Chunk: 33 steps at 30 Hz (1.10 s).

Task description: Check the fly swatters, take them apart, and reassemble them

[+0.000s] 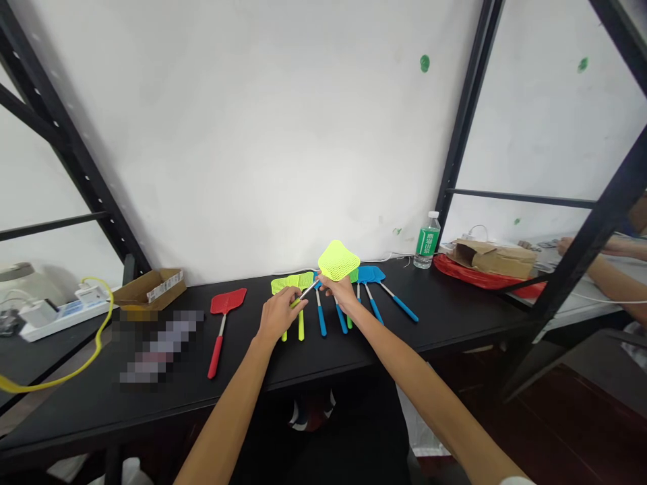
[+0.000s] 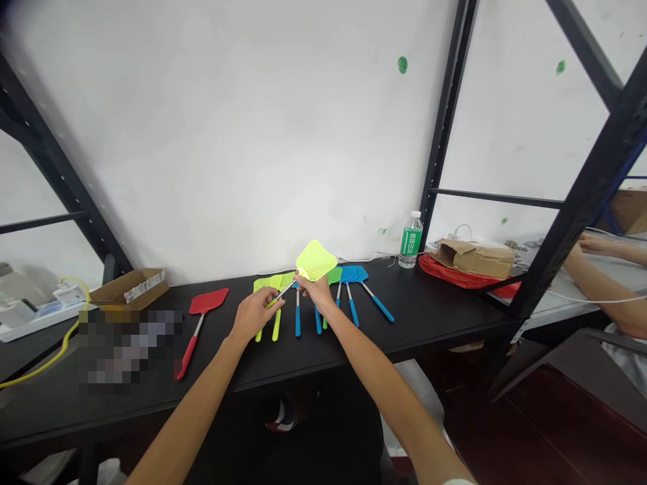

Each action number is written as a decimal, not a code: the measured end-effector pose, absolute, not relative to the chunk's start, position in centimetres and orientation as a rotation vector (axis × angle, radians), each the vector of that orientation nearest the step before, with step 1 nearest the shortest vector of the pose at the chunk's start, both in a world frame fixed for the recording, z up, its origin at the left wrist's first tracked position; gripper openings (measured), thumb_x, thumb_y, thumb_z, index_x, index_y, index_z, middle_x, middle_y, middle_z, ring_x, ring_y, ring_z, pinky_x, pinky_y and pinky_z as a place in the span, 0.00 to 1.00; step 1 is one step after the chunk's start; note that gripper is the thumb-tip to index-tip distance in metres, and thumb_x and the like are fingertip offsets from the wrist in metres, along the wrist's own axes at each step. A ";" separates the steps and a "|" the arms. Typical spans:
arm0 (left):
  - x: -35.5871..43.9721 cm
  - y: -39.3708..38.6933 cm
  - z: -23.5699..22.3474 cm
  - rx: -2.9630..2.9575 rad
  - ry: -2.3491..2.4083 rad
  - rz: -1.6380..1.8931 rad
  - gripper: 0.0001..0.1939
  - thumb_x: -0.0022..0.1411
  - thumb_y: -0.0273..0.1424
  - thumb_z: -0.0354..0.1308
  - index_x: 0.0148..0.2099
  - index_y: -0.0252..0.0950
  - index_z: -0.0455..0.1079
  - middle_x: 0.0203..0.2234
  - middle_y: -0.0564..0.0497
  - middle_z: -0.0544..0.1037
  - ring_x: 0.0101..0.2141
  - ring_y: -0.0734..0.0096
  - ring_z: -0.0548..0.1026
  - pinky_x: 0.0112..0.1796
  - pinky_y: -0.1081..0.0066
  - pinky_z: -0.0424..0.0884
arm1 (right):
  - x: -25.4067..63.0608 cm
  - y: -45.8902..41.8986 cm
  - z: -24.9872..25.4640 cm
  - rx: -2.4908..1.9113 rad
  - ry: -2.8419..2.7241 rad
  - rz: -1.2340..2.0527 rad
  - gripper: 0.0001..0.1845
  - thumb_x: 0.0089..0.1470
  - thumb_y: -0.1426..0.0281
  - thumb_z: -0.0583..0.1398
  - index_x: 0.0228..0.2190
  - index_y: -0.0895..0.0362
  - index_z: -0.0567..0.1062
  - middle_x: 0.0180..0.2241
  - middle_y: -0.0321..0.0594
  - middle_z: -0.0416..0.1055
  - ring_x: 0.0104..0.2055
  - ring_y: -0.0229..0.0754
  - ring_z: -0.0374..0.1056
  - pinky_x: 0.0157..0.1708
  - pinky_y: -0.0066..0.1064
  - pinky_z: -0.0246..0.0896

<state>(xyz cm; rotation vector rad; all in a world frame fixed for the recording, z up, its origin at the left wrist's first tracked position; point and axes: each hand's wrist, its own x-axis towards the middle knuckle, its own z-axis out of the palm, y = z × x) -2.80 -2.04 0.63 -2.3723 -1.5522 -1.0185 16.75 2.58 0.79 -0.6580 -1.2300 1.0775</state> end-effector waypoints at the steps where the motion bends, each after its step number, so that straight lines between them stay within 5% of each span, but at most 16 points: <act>1: -2.7 -2.0 0.6 -2.377 -1.548 -1.016 0.10 0.66 0.41 0.55 0.41 0.41 0.69 0.29 0.55 0.73 0.30 0.71 0.71 0.31 0.73 0.60 | 16.8 2.7 0.8 -0.664 -1.231 1.055 0.27 0.42 0.56 0.70 0.43 0.55 0.78 0.33 0.42 0.77 0.26 0.39 0.68 0.18 0.27 0.57; 10: -2.1 -2.0 0.7 -2.365 -1.623 -0.934 0.14 0.71 0.39 0.47 0.47 0.43 0.73 0.41 0.52 0.80 0.41 0.64 0.76 0.35 0.71 0.63 | 16.6 3.3 0.3 -0.693 -1.184 0.910 0.19 0.43 0.59 0.70 0.36 0.56 0.79 0.34 0.42 0.77 0.27 0.39 0.64 0.20 0.29 0.55; 19: -2.1 -2.1 1.4 -2.297 -1.819 -0.684 0.21 0.73 0.41 0.39 0.41 0.42 0.73 0.29 0.50 0.79 0.32 0.62 0.76 0.30 0.71 0.58 | 16.8 3.6 0.2 -0.775 -1.126 0.884 0.22 0.42 0.59 0.69 0.39 0.57 0.80 0.37 0.44 0.79 0.32 0.44 0.69 0.24 0.31 0.60; 33: -3.1 -1.5 1.5 -2.187 -1.778 -0.934 0.11 0.67 0.41 0.54 0.45 0.43 0.73 0.42 0.51 0.81 0.41 0.63 0.77 0.34 0.71 0.63 | 18.1 4.1 1.0 -0.813 -0.909 0.869 0.21 0.35 0.58 0.71 0.31 0.58 0.79 0.38 0.49 0.79 0.41 0.51 0.72 0.35 0.38 0.69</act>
